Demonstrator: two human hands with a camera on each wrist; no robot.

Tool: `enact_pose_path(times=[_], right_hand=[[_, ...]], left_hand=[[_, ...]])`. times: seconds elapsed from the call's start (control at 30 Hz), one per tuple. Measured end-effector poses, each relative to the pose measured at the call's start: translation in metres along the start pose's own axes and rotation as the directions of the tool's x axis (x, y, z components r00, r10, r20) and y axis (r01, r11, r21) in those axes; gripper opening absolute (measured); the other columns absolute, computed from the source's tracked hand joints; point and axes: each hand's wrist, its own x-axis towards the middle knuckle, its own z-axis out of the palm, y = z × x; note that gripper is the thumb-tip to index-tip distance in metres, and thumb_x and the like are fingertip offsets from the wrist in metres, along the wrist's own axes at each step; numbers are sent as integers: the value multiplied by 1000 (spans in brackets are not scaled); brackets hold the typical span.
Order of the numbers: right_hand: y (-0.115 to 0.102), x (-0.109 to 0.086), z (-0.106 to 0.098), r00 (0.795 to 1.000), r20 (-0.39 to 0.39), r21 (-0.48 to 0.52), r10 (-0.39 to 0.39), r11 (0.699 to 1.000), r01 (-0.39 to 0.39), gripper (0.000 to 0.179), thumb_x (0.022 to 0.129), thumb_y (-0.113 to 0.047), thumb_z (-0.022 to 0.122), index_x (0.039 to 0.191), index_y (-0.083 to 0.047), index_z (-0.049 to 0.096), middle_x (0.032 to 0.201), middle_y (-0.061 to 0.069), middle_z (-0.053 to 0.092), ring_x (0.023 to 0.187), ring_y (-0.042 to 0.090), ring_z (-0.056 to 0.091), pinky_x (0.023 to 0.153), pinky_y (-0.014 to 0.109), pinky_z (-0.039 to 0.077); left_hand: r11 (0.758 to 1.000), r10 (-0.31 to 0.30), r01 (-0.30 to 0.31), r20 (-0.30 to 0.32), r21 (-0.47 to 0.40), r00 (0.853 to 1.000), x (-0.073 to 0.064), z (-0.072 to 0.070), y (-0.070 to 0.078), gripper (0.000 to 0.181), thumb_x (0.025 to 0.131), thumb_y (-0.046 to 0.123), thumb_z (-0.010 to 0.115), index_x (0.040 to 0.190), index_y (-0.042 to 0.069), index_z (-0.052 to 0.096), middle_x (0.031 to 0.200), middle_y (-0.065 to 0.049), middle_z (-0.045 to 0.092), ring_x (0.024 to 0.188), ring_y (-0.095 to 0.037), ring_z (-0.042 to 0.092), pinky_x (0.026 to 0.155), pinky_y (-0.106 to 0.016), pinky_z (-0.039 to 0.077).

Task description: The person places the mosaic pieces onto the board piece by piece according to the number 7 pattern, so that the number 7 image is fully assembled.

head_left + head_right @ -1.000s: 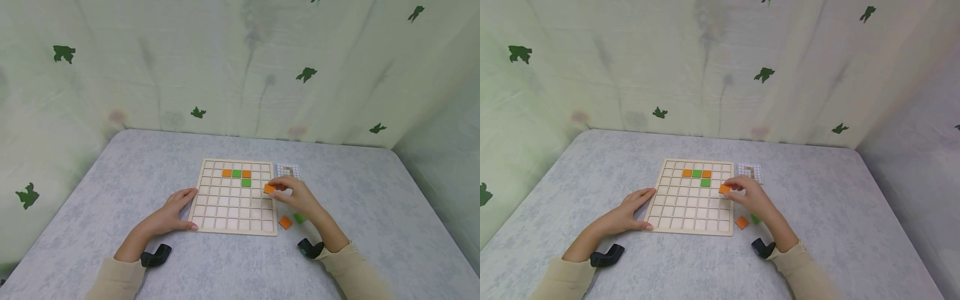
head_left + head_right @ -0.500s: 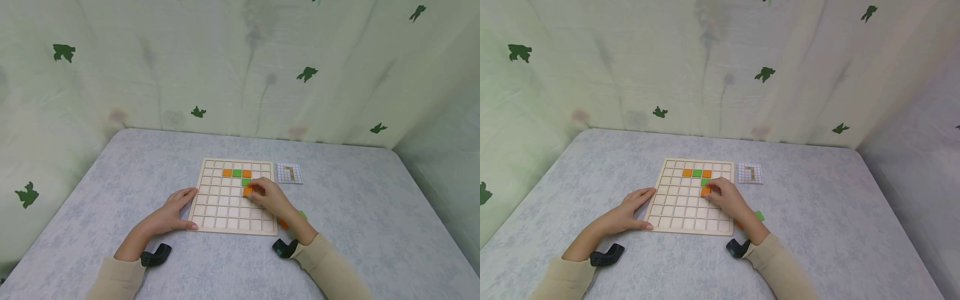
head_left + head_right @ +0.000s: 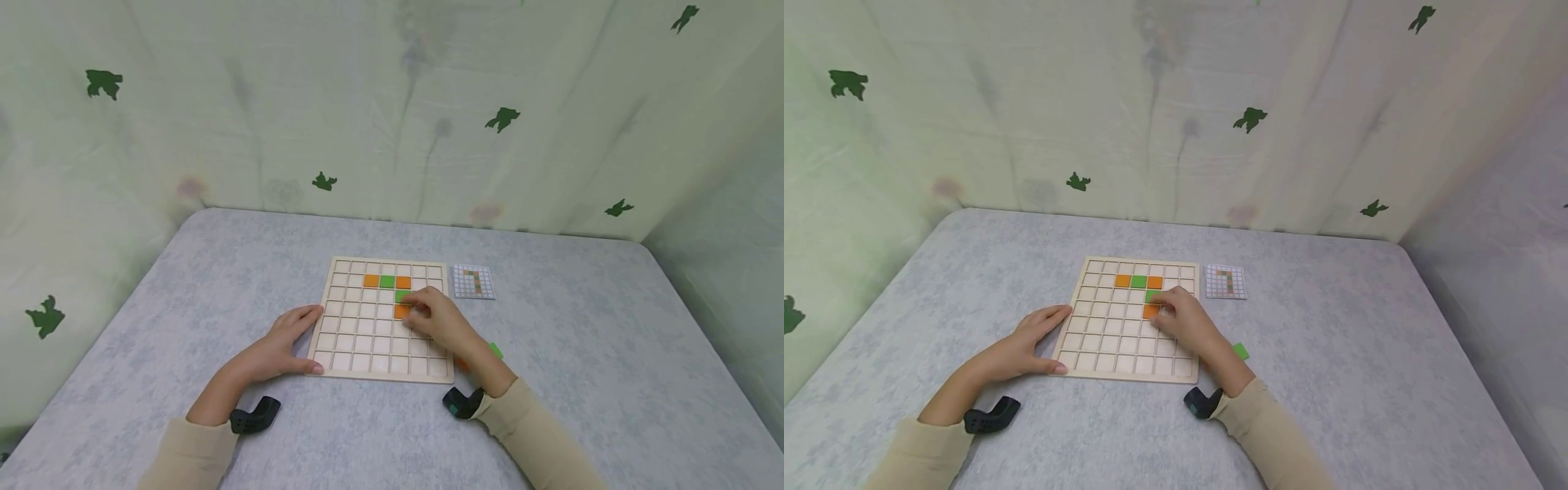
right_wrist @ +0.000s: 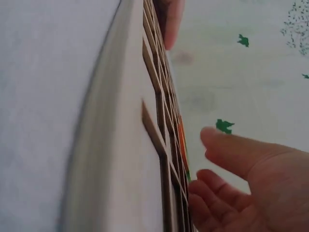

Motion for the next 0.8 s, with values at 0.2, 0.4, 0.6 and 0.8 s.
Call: enact_pose_path(times=[0.2, 0.4, 0.6, 0.8], right_hand=[[-10, -14, -27, 1000, 19, 65, 20, 998, -22, 37, 84, -16, 65, 120, -8, 58, 112, 4, 56, 98, 20, 51, 81, 35, 43], [-7, -41, -57, 997, 1, -8, -71, 997, 71, 42, 83, -18, 66, 122, -7, 55, 121, 3, 53, 103, 25, 50, 85, 41, 42], [11, -72, -76, 997, 2, -53, -76, 996, 76, 46, 81, -23, 68, 122, -8, 55, 121, 1, 52, 104, 22, 51, 84, 42, 42], [34, -93, -78, 998, 63, -70, -25, 997, 30, 49, 76, -16, 72, 121, -7, 55, 119, 5, 53, 102, 24, 52, 84, 39, 43]], left_hand=[[1000, -2, 2, 6, -4, 1000, 1, 0, -1, 107, 65, 51, 73, 144, 5, 18, 145, -15, 14, 131, -38, 5, 97, -58, 17], [1000, -2, 2, 2, -10, 1000, 1, 0, -1, 107, 65, 51, 73, 144, 6, 18, 145, -15, 14, 131, -38, 5, 96, -59, 17], [1000, -13, 13, 6, -14, 1000, 1, 0, 0, 106, 65, 50, 74, 144, 6, 18, 145, -15, 14, 131, -38, 5, 96, -59, 16], [1000, -11, 11, 5, -22, 1000, 1, 0, 0, 106, 65, 48, 74, 144, 6, 18, 145, -15, 14, 131, -38, 5, 96, -59, 16]])
